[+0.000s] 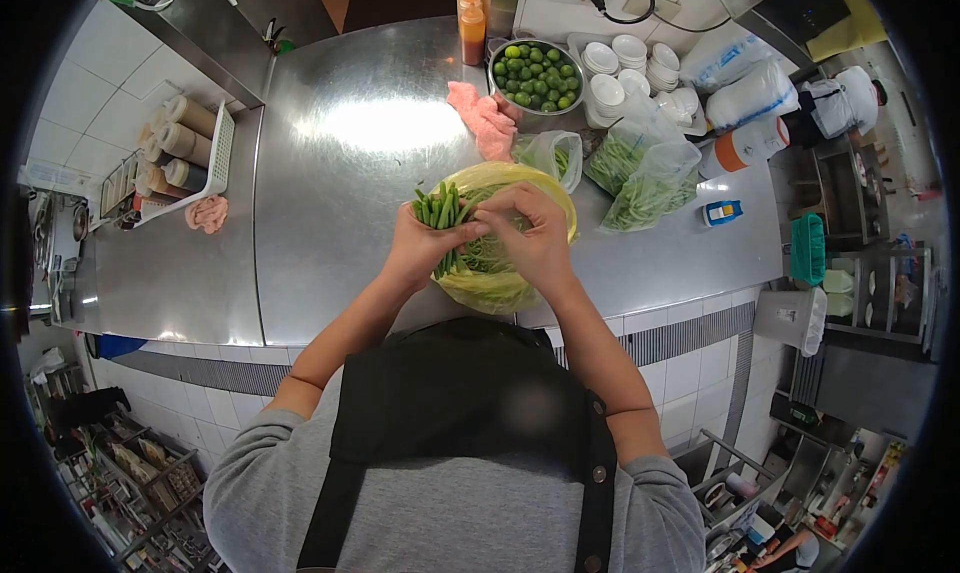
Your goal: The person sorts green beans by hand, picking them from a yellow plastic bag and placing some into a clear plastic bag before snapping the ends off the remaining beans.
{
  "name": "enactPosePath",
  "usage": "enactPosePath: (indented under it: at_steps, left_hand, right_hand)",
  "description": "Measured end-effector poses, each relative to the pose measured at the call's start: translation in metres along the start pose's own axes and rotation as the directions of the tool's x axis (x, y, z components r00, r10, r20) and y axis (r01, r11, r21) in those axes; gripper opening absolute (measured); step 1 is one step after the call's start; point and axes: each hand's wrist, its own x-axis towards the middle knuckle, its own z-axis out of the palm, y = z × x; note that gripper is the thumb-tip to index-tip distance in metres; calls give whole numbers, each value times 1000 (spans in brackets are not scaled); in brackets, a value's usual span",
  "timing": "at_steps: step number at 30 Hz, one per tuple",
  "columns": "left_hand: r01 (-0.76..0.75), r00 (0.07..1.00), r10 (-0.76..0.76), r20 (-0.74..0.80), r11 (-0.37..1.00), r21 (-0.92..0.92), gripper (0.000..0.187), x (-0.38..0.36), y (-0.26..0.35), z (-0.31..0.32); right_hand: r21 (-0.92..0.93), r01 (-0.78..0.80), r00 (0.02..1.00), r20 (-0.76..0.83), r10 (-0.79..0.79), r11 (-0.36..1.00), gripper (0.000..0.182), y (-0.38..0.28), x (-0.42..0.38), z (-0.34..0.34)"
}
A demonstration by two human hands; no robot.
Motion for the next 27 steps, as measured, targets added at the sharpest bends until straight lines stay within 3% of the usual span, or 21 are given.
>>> enactPosePath:
  at_steps: [2,3,4,5,8,9,11,15,18,20,23,27]
  left_hand:
    - [-5,1000,4,22,998,65,22,-1,2,-2]
    - [-15,999,11,32,991,133,21,-1,3,-4]
    - [-25,999,17,44,979,201,20,-1,3,-6]
    - [-26,999,17,45,979,201,20,0,-1,-9]
    - [-36,999,40,-25,987,155,19,3,-11,-15]
    - [-64,995,74,-67,987,146,19,3,-8,-15]
    - [-91,988,107,-113,986,137,19,2,-5,-16]
    - [-216,960,253,-122,942,258,16,4,-3,-21]
    - [-236,953,281,-113,923,304,15,4,-4,-21]
    - [-235,952,284,-111,915,328,15,5,-6,-20]
    - [-248,942,299,-151,926,286,15,4,-7,-18]
    - [-223,943,258,-211,959,177,11,1,-2,-19]
  right_hand:
    - [191,-154,987,-6,158,969,6,-3,-3,3]
    - [193,-153,988,-5,157,969,6,-5,-2,2]
    - [486,-308,944,50,326,818,2,-6,-2,-2]
    - [717,-419,875,154,460,558,5,-6,-2,-6]
    - [727,-482,828,194,526,489,14,2,-1,-16]
    - [727,-480,828,191,527,492,14,12,-5,-19]
    - [290,-606,793,152,590,740,21,35,-13,-19]
    - [170,-551,833,181,523,817,29,19,-19,2]
    - [295,-451,891,101,442,842,26,-3,-16,13]
    - [-73,-331,938,88,336,941,19,8,-17,11]
    - [-56,-269,963,-15,269,961,11,9,-18,17]
    - [63,-302,951,-43,305,951,10,-1,-29,32]
